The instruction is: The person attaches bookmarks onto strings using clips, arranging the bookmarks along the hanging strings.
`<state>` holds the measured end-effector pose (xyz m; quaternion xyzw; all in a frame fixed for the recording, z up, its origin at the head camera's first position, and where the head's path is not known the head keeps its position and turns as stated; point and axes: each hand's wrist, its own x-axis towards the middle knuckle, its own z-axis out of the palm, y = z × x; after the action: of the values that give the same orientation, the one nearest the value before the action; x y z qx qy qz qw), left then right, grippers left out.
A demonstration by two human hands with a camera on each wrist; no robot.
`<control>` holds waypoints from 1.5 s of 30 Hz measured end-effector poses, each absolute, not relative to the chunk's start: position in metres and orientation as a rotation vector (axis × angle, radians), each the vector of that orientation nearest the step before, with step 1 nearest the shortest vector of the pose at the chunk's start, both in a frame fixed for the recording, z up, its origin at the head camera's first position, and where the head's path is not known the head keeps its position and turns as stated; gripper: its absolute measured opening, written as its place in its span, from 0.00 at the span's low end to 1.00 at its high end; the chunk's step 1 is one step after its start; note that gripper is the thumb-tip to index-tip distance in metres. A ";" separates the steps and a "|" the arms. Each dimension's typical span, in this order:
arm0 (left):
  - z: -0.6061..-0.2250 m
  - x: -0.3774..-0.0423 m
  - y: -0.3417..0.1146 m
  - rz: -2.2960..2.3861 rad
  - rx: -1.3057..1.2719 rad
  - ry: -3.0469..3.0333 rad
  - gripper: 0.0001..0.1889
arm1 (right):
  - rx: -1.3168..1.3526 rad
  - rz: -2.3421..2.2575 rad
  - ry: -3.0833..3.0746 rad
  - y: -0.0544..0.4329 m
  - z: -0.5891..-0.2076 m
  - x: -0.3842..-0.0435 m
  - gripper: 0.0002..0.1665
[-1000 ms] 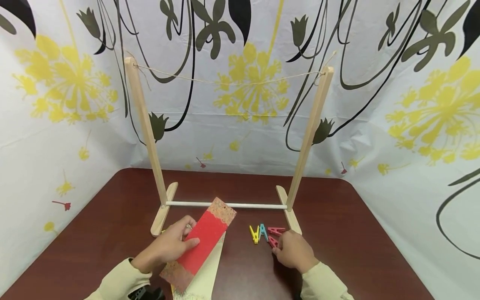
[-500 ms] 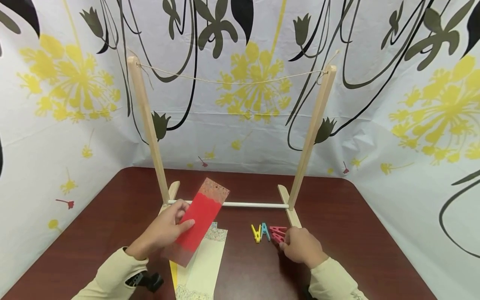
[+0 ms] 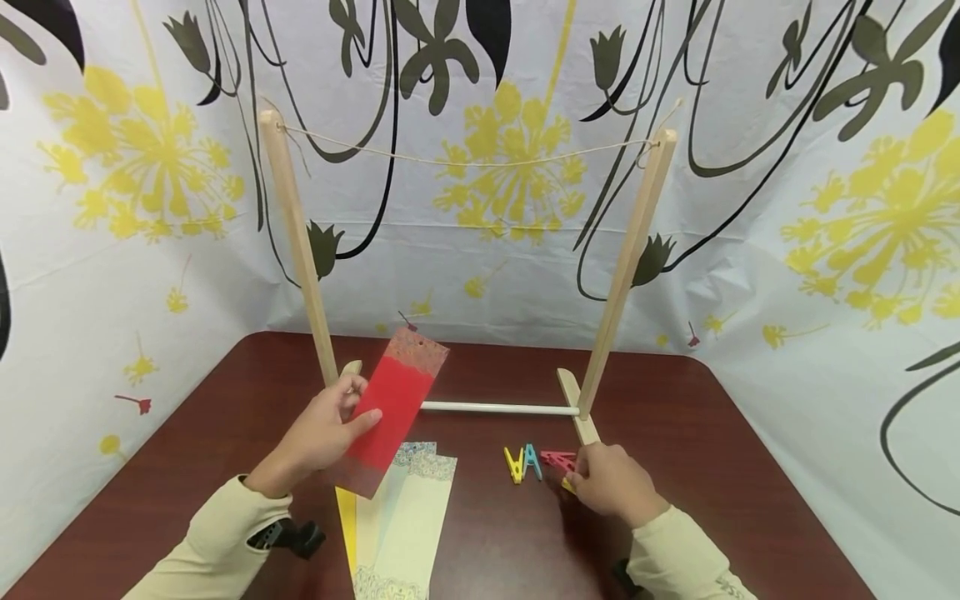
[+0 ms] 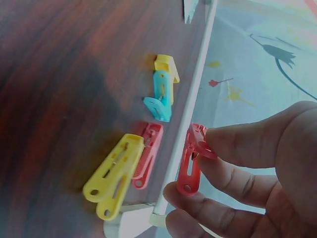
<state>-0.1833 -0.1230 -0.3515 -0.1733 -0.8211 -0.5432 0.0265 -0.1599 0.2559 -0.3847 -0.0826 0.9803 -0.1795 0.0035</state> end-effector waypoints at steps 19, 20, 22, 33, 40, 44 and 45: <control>-0.333 -0.194 -0.136 -1.568 -0.570 -2.458 0.11 | -0.487 -0.516 3.084 0.251 -0.350 -0.180 0.05; -0.332 -0.194 -0.137 -1.572 -0.566 -2.454 0.11 | -0.505 -0.507 3.093 0.250 -0.348 -0.182 0.05; -0.330 -0.194 -0.138 -1.590 -0.569 -2.435 0.12 | -0.538 -0.502 3.109 0.249 -0.342 -0.185 0.04; -0.315 -0.204 -0.142 -1.552 -0.585 -2.359 0.12 | -0.672 -0.628 3.129 0.244 -0.308 -0.199 0.03; -0.309 -0.210 -0.142 -1.560 -0.549 -2.336 0.12 | -0.695 -0.674 3.148 0.238 -0.289 -0.208 0.05; -0.306 -0.215 -0.139 -1.578 -0.537 -2.319 0.13 | -0.741 -0.686 3.184 0.237 -0.278 -0.213 0.07; -0.304 -0.216 -0.138 -1.584 -0.537 -2.314 0.13 | -0.752 -0.697 3.192 0.236 -0.275 -0.214 0.07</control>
<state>-0.2158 -0.1384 -0.3044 -0.1863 -0.8021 -0.5492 0.1427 -0.2145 0.2361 -0.2751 -0.2231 0.9468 -0.2067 -0.1055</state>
